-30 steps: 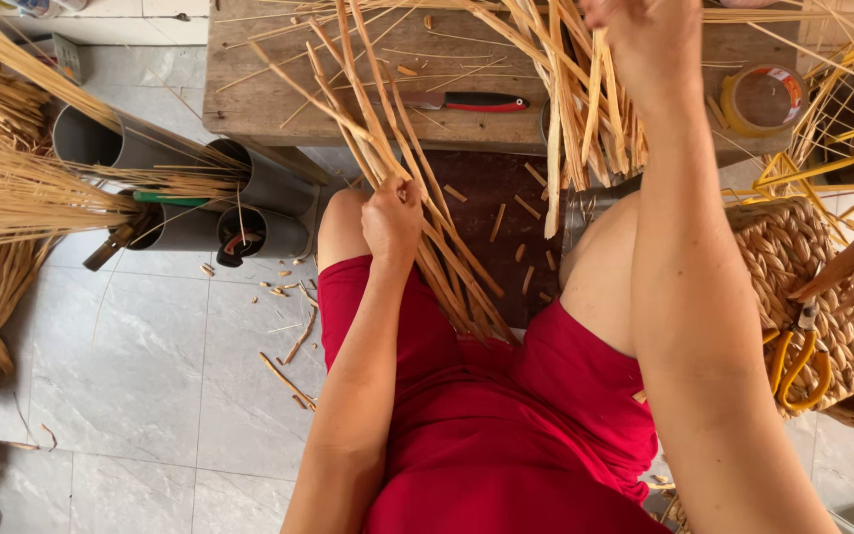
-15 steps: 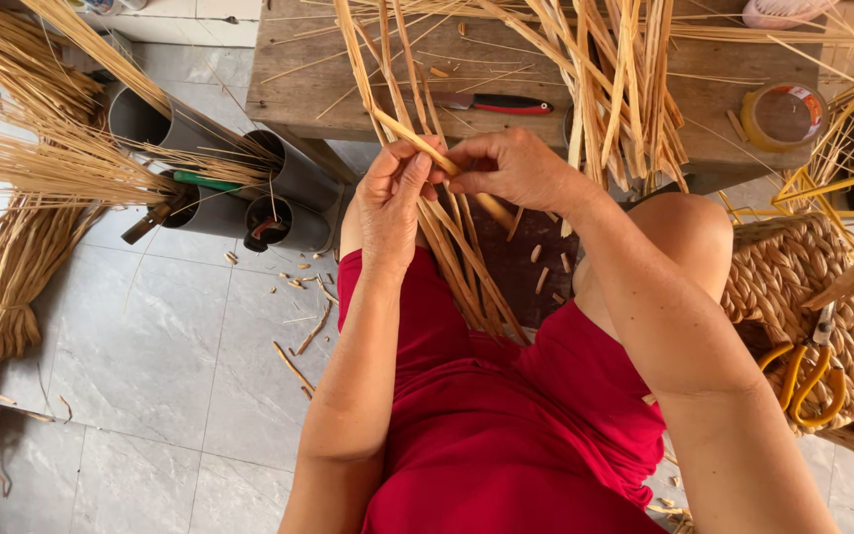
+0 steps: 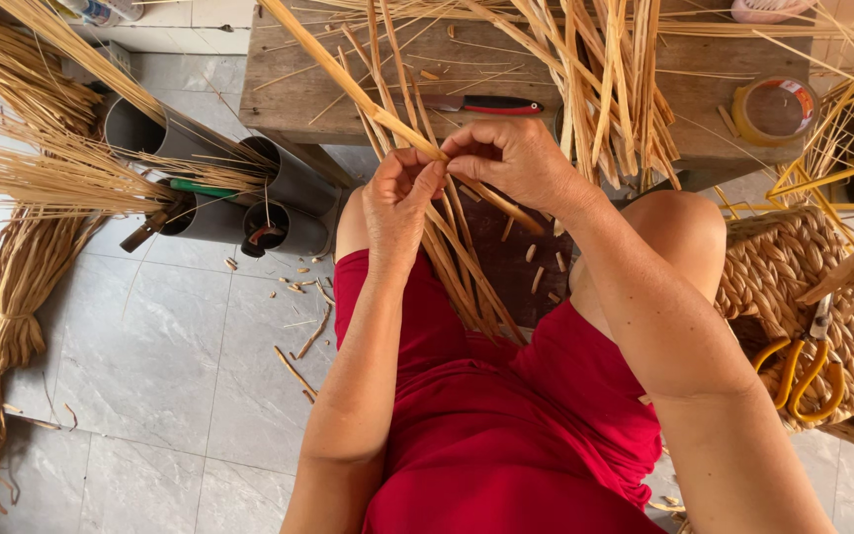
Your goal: The person sits on the floor and splits thin rattan strips by hand, bending and separating them into narrower strands, then gathers the split strips and trims their ends with scissors. Baskets and bundles of processed rattan surround the work area.
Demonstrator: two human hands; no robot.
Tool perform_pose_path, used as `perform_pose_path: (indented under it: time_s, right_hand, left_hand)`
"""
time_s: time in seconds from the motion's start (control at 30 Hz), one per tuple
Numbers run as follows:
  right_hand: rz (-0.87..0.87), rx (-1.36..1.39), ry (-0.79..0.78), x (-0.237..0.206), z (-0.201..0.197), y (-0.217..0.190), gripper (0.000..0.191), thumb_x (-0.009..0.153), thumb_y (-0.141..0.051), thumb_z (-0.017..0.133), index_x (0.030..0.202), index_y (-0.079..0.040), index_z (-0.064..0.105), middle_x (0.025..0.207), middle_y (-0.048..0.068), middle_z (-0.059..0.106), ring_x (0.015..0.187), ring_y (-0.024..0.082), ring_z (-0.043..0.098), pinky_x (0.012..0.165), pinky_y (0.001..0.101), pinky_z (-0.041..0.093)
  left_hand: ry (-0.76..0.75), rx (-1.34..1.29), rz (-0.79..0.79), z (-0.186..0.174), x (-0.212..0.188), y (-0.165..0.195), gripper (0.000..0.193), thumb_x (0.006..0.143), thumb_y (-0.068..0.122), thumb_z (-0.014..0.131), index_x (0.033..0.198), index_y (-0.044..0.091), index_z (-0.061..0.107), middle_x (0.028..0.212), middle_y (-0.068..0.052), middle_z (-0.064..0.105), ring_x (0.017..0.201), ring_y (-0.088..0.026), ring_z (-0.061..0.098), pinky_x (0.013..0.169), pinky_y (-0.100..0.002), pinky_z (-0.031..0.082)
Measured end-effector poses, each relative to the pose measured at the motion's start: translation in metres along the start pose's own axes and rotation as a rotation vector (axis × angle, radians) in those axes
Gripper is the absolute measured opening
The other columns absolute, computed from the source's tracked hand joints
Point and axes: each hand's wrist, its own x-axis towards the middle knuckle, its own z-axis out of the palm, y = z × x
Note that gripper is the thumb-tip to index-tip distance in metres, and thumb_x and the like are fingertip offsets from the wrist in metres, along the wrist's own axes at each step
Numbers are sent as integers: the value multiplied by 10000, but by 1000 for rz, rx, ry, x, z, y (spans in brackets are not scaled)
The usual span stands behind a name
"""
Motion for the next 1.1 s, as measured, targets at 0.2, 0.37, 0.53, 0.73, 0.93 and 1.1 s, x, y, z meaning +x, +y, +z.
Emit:
perform_pose_path:
  time_s: [0.2,0.37,0.53,0.73,0.93,1.1]
  right_hand:
    - [136,37,-2,1,4,2,99,969,-127,731,1048,-81,770,856,28,777,750,71,745,631,227,624]
    - [88,2,4,0,7,7,70,968,-87,724,1022,-52,753,829,33,762,717,80,723,625,226,609]
    - [-83,-105,92,1,16,18,13,975,-44,713,987,-39,717,865,41,754,764,83,724,677,217,619]
    - [119,-41,220,20,5,31,109,1029,-46,626,939,-70,682,827,63,725,622,88,674,503,208,570]
    - [292,403,548,20,-28,33,153,1000,32,499,968,-39,631,833,113,697,480,99,607,328,227,460]
    - [277,680,860,17,-86,52,188,1035,-71,487,887,-56,602,750,115,796,392,104,543,283,245,388]
  left_hand:
    - [2,11,-43,1,-1,-2,80,989,102,722,1021,36,691,863,-1,715,774,-57,671,712,-224,579]
    - [25,97,-39,1,1,-9,57,977,69,722,1003,26,695,832,2,702,717,-53,654,646,-210,574]
    - [39,130,-1,9,-2,-6,47,988,71,699,985,35,670,830,-5,692,698,-56,639,619,-196,543]
    - [-223,-123,-41,25,-12,19,99,950,164,697,909,104,630,953,43,649,904,-89,662,712,-213,538]
    - [-52,-601,-77,-11,1,31,114,975,213,666,894,167,601,834,-16,645,709,-109,571,646,-263,481]
    - [198,-643,-77,-71,-1,21,114,960,203,638,876,171,569,664,40,480,570,-83,411,532,-235,377]
